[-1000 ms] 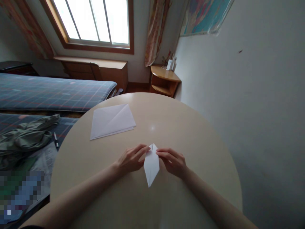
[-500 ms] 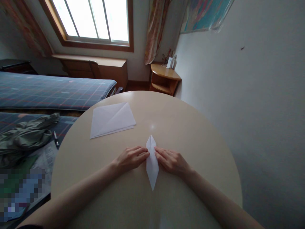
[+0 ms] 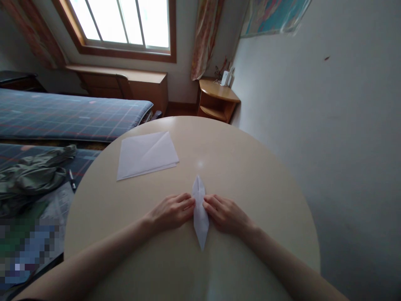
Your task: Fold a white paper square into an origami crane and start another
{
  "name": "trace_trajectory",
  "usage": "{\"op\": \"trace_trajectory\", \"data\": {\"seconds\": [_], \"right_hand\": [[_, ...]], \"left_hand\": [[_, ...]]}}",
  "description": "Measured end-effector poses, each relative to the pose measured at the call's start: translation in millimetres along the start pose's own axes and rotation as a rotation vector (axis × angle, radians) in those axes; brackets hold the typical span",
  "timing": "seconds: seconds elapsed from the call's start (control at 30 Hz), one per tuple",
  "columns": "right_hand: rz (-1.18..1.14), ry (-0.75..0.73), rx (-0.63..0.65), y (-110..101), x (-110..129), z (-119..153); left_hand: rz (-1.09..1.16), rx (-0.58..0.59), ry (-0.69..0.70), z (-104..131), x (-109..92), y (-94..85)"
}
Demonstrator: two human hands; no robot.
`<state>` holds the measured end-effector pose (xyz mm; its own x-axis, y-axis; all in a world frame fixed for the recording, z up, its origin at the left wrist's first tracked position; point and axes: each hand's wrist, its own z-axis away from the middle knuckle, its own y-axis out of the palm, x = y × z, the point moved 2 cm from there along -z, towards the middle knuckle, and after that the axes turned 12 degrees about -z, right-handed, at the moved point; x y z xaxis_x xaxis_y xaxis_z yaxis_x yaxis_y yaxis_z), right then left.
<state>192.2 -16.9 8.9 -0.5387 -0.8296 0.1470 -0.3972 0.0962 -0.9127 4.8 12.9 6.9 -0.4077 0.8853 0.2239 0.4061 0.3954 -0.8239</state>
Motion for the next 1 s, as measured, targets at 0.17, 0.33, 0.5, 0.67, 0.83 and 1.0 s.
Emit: {"op": "trace_trajectory", "data": {"seconds": [0.17,0.33,0.5,0.67,0.83,1.0], "right_hand": [[-0.031,-0.029,-0.006,-2.0,1.7,0.9],[-0.051,-0.078,-0.010,-2.0,0.1,4.8],[-0.237,0.086,-0.117,-2.9,-6.1,2.1],[-0.467,0.239,-0.181,-0.9,-10.7,-3.9],[-0.549,0.344,-0.245,6.1,-12.0,-4.8],[-0.624,0.460,-0.251,6.3,-11.2,-6.2]], "left_hand": [[-0.056,-0.028,0.021,2.3,-4.0,-2.2],[-0.010,-0.095,-0.030,3.3,-4.3,-2.8],[0.273,-0.054,-0.305,-1.1,3.3,5.4],[0.453,-0.016,-0.473,-4.5,7.5,10.9],[0.481,0.018,-0.465,-6.8,5.5,10.6],[0.489,0.050,-0.473,-10.1,4.3,10.8]]}}
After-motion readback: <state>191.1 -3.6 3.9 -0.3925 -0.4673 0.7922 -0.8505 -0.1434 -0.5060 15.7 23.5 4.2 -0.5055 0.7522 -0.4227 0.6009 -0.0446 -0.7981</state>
